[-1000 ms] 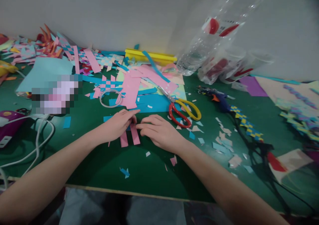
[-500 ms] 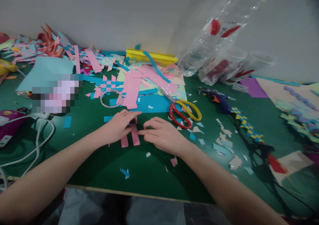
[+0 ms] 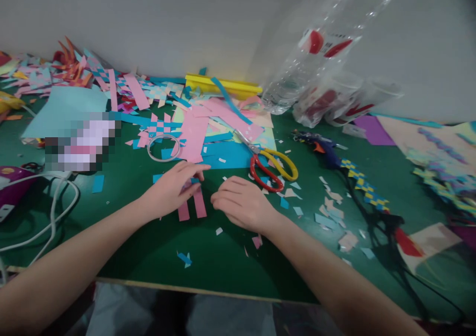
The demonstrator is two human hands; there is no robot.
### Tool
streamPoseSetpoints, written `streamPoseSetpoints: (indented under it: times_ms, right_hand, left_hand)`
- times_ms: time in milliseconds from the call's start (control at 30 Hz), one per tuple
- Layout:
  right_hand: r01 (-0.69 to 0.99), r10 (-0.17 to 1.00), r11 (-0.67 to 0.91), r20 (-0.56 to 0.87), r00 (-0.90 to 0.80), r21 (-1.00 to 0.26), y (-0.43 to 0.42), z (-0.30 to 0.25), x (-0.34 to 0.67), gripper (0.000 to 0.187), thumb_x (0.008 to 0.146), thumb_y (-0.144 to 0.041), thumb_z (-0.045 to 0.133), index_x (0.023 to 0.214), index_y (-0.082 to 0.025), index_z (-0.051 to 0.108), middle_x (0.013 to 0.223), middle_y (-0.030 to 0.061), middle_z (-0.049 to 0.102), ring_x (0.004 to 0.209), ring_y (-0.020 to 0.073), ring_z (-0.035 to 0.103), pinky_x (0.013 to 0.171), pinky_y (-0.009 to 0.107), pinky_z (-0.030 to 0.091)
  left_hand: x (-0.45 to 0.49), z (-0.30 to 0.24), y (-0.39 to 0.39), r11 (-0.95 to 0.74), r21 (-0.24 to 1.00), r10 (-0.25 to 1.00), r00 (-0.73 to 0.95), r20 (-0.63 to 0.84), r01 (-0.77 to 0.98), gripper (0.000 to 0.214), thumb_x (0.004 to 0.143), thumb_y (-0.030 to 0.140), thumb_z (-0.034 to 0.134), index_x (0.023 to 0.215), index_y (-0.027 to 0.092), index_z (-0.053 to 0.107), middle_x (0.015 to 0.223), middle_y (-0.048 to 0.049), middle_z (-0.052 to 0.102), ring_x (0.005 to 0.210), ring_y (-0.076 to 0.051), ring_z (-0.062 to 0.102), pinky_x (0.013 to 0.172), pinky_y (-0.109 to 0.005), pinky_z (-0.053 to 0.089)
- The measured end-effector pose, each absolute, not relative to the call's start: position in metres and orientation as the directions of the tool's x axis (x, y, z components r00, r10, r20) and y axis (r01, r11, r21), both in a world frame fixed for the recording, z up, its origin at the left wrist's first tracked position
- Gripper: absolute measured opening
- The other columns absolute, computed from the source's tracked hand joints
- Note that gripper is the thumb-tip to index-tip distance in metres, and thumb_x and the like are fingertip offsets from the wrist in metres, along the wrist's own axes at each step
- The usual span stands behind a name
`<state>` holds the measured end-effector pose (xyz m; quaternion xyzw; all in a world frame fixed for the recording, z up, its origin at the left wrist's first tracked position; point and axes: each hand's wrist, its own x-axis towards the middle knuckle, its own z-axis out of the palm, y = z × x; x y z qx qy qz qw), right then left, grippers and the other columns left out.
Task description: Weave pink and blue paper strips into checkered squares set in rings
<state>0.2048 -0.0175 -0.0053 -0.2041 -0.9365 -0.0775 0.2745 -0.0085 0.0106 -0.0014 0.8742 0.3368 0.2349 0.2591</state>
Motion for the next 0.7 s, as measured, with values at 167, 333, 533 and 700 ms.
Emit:
streamPoseSetpoints:
  times_ms: [167,333,533,700]
  right_hand:
    - [0.521,0.399,0.853,0.616,-0.679,0.023,-0.011,-0.008,0.211,0.022,0.085,-0.005,0.048,0.074,-0.018,0.062,0.077,0.0011,0.071,0.07,0.0138,0.059,0.069,0.03,0.047]
    - [0.528,0.405,0.849,0.62,-0.672,0.019,-0.008,-0.009,0.213,0.02,0.085,-0.007,0.049,0.075,-0.018,0.063,0.077,0.0026,0.071,0.072,0.0146,0.06,0.072,0.031,0.048]
    - [0.529,0.396,0.847,0.609,-0.687,0.046,-0.008,-0.008,0.213,0.018,0.085,-0.007,0.05,0.075,-0.017,0.062,0.076,0.0025,0.071,0.071,0.0142,0.061,0.074,0.031,0.049]
    - [0.629,0.462,0.777,0.686,-0.562,-0.007,-0.013,-0.01,0.21,0.017,0.082,-0.006,0.05,0.083,-0.018,0.061,0.081,0.0037,0.071,0.075,0.0168,0.062,0.075,0.034,0.05]
  left_hand:
    - [-0.018,0.009,0.011,-0.698,0.303,0.716,0.635,0.29,0.649,0.03,0.094,0.027,0.044,0.123,0.019,0.05,0.118,-0.0085,0.059,0.111,-0.024,0.049,0.092,-0.04,0.039]
    - [-0.026,0.002,0.013,-0.63,0.173,0.777,0.613,0.144,0.757,0.048,0.086,0.052,0.054,0.12,0.017,0.052,0.13,-0.012,0.051,0.121,-0.031,0.042,0.095,-0.046,0.033]
    - [-0.026,0.001,0.014,-0.592,0.285,0.8,0.592,0.097,0.754,0.046,0.075,0.052,0.067,0.106,0.021,0.053,0.124,-0.0074,0.053,0.119,-0.029,0.041,0.097,-0.045,0.028]
    - [-0.025,0.005,0.017,-0.489,0.466,0.833,0.553,0.0,0.737,0.044,0.07,0.047,0.073,0.097,0.02,0.05,0.103,-0.0021,0.06,0.104,-0.024,0.052,0.095,-0.042,0.028]
